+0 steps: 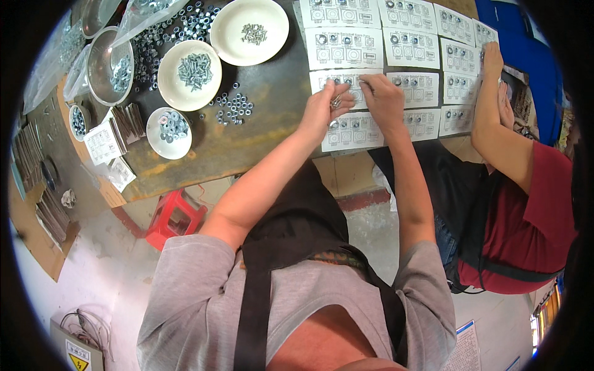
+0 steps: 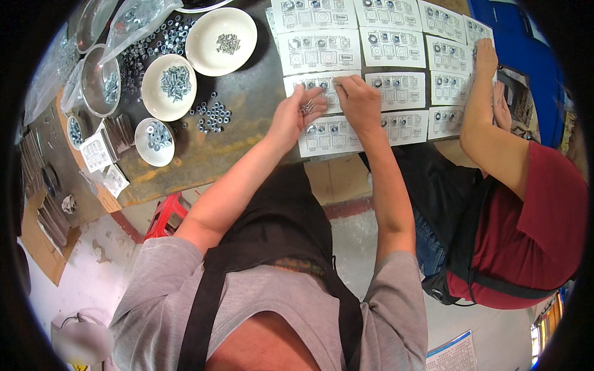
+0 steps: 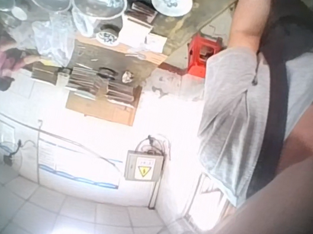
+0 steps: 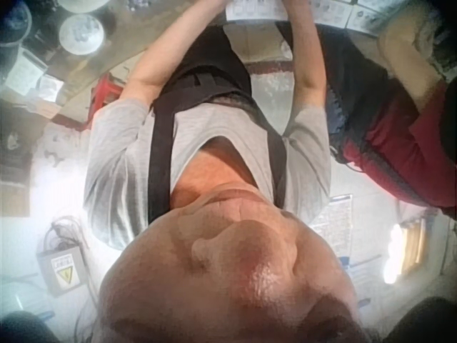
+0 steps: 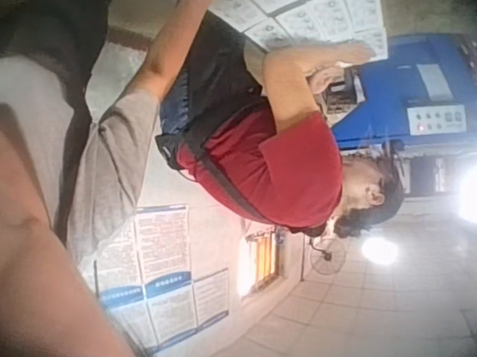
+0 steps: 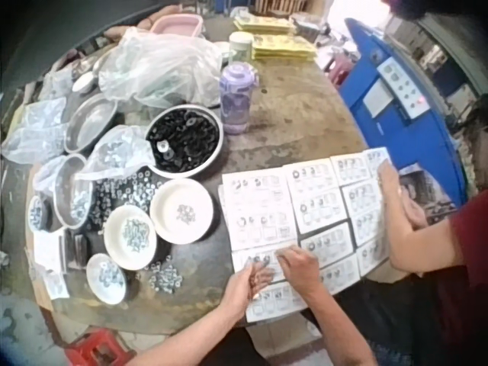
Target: The person sorts small metal fasteners from bowls and plastic bags onto printed paper sheets laid out on a table. They repeatedly pick up washers and screws, place them on designated spots on the sheets, and occasionally move bowls or bags to access more parts. Another person works alongside at the same table.
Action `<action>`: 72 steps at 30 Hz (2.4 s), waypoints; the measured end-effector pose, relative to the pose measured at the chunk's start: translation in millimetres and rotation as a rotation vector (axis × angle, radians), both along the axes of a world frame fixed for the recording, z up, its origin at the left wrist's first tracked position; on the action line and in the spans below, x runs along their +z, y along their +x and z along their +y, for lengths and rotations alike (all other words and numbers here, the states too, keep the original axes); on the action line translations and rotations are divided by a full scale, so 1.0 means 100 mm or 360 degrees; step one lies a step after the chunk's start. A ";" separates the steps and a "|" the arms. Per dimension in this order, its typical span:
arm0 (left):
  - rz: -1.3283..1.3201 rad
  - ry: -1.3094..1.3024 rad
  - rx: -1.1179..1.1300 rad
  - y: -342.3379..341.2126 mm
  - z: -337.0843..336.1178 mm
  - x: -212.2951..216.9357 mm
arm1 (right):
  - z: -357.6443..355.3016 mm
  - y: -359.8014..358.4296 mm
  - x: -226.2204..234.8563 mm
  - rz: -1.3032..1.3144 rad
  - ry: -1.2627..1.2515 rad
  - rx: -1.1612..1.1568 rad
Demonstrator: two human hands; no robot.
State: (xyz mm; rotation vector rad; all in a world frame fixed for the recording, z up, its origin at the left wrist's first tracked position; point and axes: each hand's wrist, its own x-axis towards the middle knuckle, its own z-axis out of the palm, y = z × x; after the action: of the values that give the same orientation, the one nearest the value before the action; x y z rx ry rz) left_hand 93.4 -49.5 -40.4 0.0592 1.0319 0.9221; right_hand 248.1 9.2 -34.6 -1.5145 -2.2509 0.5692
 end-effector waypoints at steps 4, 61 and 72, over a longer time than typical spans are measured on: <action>-0.0268 0.0169 0.0015 -0.08 0.08 0.12 | -0.13 -0.10 0.35 0.0306 0.0033 -0.0047; -0.0729 0.0181 0.0720 -0.42 1.40 -0.03 | 1.70 -0.53 -0.29 -0.0038 0.0162 -0.0033; -0.0737 0.0133 0.0679 -0.12 1.40 0.06 | 0.98 -0.45 0.32 0.0383 -0.0149 -0.0174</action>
State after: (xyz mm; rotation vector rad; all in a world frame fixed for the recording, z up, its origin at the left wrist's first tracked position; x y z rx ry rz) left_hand 81.8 90.4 -33.9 -0.3040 0.5792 1.2916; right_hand 203.1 107.6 -2.7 -1.5134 -1.9726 0.7878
